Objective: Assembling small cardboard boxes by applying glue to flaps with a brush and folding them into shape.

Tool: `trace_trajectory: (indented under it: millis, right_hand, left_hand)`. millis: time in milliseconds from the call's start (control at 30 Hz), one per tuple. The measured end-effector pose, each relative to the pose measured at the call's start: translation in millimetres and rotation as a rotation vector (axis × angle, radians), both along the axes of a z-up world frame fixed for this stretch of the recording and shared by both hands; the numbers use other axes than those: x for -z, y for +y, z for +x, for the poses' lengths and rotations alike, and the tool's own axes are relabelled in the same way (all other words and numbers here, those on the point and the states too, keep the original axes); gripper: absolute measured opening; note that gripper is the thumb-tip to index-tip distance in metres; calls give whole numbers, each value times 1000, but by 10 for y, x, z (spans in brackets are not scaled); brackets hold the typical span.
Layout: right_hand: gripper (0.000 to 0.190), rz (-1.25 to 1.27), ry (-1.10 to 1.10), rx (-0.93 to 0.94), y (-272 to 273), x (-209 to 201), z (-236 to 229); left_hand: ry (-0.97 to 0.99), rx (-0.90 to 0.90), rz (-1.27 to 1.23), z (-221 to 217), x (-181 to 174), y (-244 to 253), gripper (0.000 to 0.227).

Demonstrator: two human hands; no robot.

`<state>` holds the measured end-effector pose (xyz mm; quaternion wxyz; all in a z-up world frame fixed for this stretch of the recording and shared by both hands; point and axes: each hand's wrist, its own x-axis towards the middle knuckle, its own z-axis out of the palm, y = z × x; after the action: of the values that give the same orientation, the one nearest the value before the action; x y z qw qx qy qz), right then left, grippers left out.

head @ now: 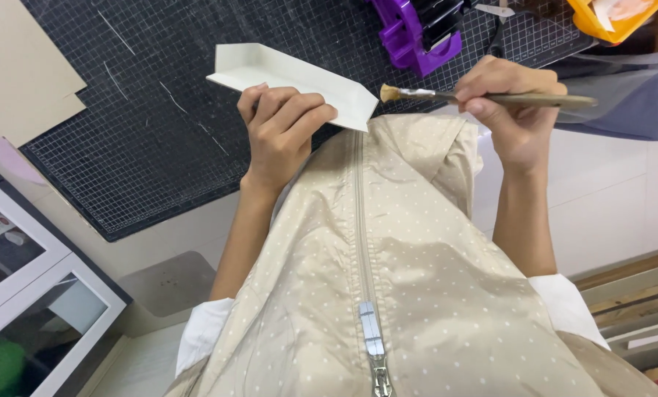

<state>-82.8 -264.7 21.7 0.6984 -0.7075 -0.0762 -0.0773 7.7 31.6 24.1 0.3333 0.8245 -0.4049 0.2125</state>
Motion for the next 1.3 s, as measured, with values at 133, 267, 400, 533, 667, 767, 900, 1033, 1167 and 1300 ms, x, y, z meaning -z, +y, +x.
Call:
trace_trajectory:
  millis: [133, 267, 400, 533, 667, 767, 900, 1033, 1167, 1300]
  right_hand:
    - [2, 26, -13, -71, 28, -17, 0]
    - [14, -26, -12, 50, 22, -173, 6]
    - [8, -53, 45, -104, 85, -219, 17]
    - [4, 1, 11, -35, -92, 37, -34]
    - [2, 4, 108, -121, 77, -130, 26]
    - [6, 90, -19, -7, -201, 137, 121]
    - [6, 195, -108, 65, 129, -95, 457]
    - [8, -18, -67, -90, 760, -432, 871]
    - [17, -261, -134, -232, 1118, -625, 1125]
    - [9, -297, -163, -331, 1251, -649, 1285]
  left_hand:
    - [-2, -1, -8, 15, 15, -10, 31]
    - [-1, 4, -5, 15, 32, -1, 32]
    - [5, 0, -8, 11, 24, -8, 31]
    - [-2, -4, -4, -4, 35, -1, 31]
    - [4, -7, -10, -3, 46, -2, 30]
    - [-12, -8, -24, 3, 33, -14, 32]
    - [-14, -17, -41, -37, 73, -23, 30]
    - [4, -12, -44, -59, 136, -13, 24]
    - [-24, -10, -42, -69, 235, -37, 21]
    - [-71, -32, -73, -55, 271, -83, 19]
